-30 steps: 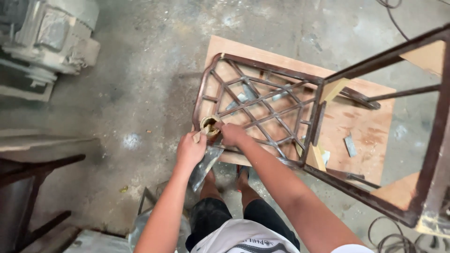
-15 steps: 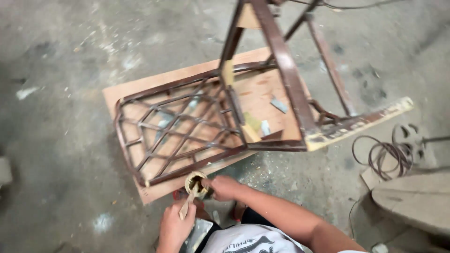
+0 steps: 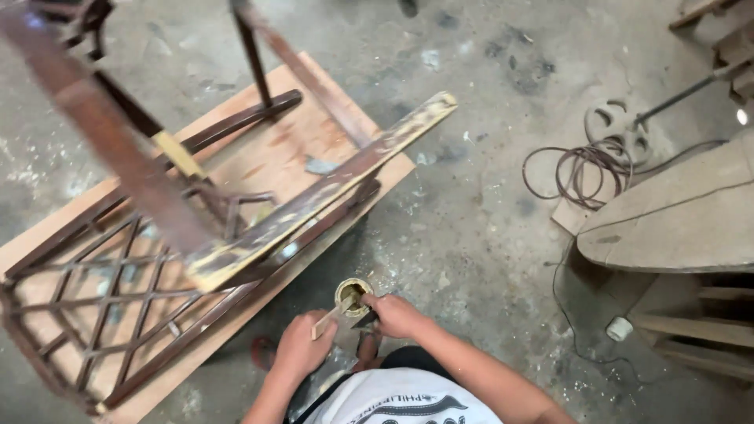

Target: Applying wood filler to cracks in a chair frame and smoothing it out with a putty knife.

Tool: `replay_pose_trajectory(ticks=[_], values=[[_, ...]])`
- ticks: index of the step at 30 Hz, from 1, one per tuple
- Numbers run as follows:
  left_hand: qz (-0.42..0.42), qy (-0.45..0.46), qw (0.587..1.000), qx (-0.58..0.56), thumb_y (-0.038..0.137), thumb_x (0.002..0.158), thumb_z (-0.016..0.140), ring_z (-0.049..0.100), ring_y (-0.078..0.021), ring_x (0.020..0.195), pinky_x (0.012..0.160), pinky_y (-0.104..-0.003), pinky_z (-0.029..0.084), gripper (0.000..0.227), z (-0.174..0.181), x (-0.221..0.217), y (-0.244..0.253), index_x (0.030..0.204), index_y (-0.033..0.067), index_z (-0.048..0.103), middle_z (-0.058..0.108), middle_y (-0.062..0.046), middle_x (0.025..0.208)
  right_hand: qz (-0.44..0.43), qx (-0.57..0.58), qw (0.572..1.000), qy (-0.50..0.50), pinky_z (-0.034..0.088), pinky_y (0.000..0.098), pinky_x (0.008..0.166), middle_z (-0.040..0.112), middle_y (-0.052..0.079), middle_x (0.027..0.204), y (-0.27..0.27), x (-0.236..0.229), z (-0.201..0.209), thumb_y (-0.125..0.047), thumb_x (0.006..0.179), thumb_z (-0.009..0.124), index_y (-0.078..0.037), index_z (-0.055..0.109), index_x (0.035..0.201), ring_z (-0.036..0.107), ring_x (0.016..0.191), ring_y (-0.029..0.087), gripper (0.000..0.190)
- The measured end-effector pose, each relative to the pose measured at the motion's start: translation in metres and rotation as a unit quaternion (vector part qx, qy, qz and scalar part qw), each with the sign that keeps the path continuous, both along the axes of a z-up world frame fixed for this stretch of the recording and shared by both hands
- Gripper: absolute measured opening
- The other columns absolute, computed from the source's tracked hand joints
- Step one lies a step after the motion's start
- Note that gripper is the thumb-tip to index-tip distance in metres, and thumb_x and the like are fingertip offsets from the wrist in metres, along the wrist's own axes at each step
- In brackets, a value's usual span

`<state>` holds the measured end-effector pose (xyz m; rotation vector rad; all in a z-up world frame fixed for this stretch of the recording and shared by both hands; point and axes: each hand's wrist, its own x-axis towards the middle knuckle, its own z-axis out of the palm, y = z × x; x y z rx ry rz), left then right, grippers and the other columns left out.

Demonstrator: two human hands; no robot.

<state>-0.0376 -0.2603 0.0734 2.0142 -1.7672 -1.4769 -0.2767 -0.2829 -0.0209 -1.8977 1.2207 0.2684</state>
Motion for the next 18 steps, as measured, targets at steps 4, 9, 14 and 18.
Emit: replay_pose_trajectory(ticks=[4, 9, 14, 18], values=[[-0.040, 0.036, 0.998, -0.042, 0.029, 0.095, 0.052, 0.053, -0.0270, 0.059, 0.057, -0.044, 0.036, 0.032, -0.002, -0.074, -0.045, 0.067, 0.0129, 0.051, 0.056, -0.007, 0.064, -0.079, -0.022, 0.997, -0.005, 0.052, 0.0501, 0.067, 0.071, 0.024, 0.096, -0.032, -0.069, 0.017, -0.008, 0.074, 0.068, -0.012, 0.052, 0.138, 0.067, 0.086, 0.042, 0.066], [-0.057, 0.055, 0.993, -0.088, 0.029, 0.098, 0.050, 0.060, -0.0300, 0.060, 0.055, -0.045, 0.039, 0.033, 0.008, -0.138, -0.099, 0.069, 0.0133, 0.054, 0.063, -0.007, 0.070, -0.158, 0.024, 0.987, 0.006, 0.057, 0.0446, 0.078, 0.068, 0.019, 0.127, -0.083, -0.121, 0.021, -0.003, 0.080, 0.069, -0.014, 0.049, 0.147, 0.070, 0.104, 0.035, 0.070], [-0.056, 0.029, 0.995, -0.082, 0.035, 0.099, 0.049, 0.073, -0.0434, 0.092, 0.079, -0.057, 0.057, 0.037, 0.003, -0.182, -0.161, 0.098, 0.0077, 0.075, 0.074, -0.021, 0.089, -0.190, 0.022, 0.981, -0.011, 0.049, 0.0504, 0.109, 0.064, 0.022, 0.138, -0.156, -0.156, -0.006, -0.017, 0.085, 0.070, -0.009, 0.052, 0.148, 0.059, 0.131, 0.039, 0.066], [-0.015, 0.071, 0.996, -0.052, 0.033, 0.098, 0.042, 0.073, -0.0461, 0.092, 0.083, -0.057, 0.056, 0.043, -0.037, -0.203, -0.214, 0.094, 0.0068, 0.076, 0.074, -0.021, 0.085, -0.175, 0.017, 0.984, -0.018, 0.048, 0.0544, 0.110, 0.062, 0.025, 0.138, -0.223, -0.172, -0.046, -0.016, 0.086, 0.069, -0.006, 0.052, 0.146, 0.057, 0.131, 0.043, 0.063]])
